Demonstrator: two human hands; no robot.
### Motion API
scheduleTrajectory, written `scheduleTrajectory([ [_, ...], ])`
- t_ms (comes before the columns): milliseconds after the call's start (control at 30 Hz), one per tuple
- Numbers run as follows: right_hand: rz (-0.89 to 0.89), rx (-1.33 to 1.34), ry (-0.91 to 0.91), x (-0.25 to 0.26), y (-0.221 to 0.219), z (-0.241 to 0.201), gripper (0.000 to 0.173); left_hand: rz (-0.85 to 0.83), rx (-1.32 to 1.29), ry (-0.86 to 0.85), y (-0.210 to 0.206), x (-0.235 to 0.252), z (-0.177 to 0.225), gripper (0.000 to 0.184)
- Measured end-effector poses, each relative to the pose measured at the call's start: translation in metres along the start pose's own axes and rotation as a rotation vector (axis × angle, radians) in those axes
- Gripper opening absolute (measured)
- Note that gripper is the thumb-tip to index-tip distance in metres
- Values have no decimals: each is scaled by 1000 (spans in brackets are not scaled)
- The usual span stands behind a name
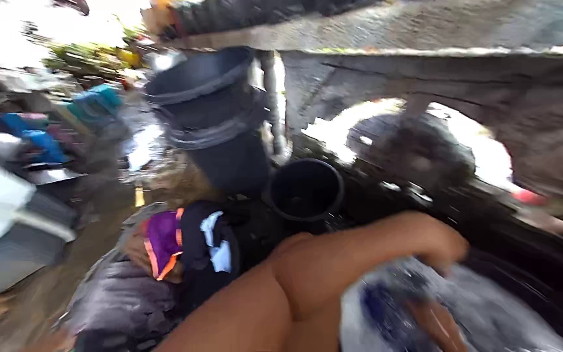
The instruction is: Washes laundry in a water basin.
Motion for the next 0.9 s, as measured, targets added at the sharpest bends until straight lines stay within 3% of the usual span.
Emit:
scheduleTrajectory([
  [33,-14,35,-65,9,43,-17,47,-105,51,-19,-14,19,-3,34],
  [100,40,52,-16,4,136,-68,40,-237,91,-35,-27,37,-3,43],
  [167,181,78,104,-12,216,-119,33,-257,94,-27,-24,38,-6,51],
  [267,412,56,287,-35,320,-177,37,-208,114,10,-15,40,-18,54],
  [367,539,23,353,-58,397,-220,35,-197,124,53,-11,41,-26,57],
  [467,584,-4,416,-58,427,-232,33,-212,138,64,-10,39,-33,62],
  [533,546,13,377,-49,411,-228,30,-197,144,65,-9,37,-40,62],
  [600,474,54,296,-30,363,-203,28,-196,141,83,-8,34,-46,62],
  [800,137,139,-131,45,88,-41,34,-239,169,112,-9,30,-60,61],
  [900,87,71,-457,37,-10,28,39,-265,176,96,-13,32,-59,61],
])
Point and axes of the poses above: each hand's wrist, its own x-axis towards the middle knuckle, its own y-axis out of the back of the hand, z = x × y, the point moved 9 cm from there along x, towards the middle knuckle, and after that the axes turned 11 degrees about z, right-handed, at the moved point
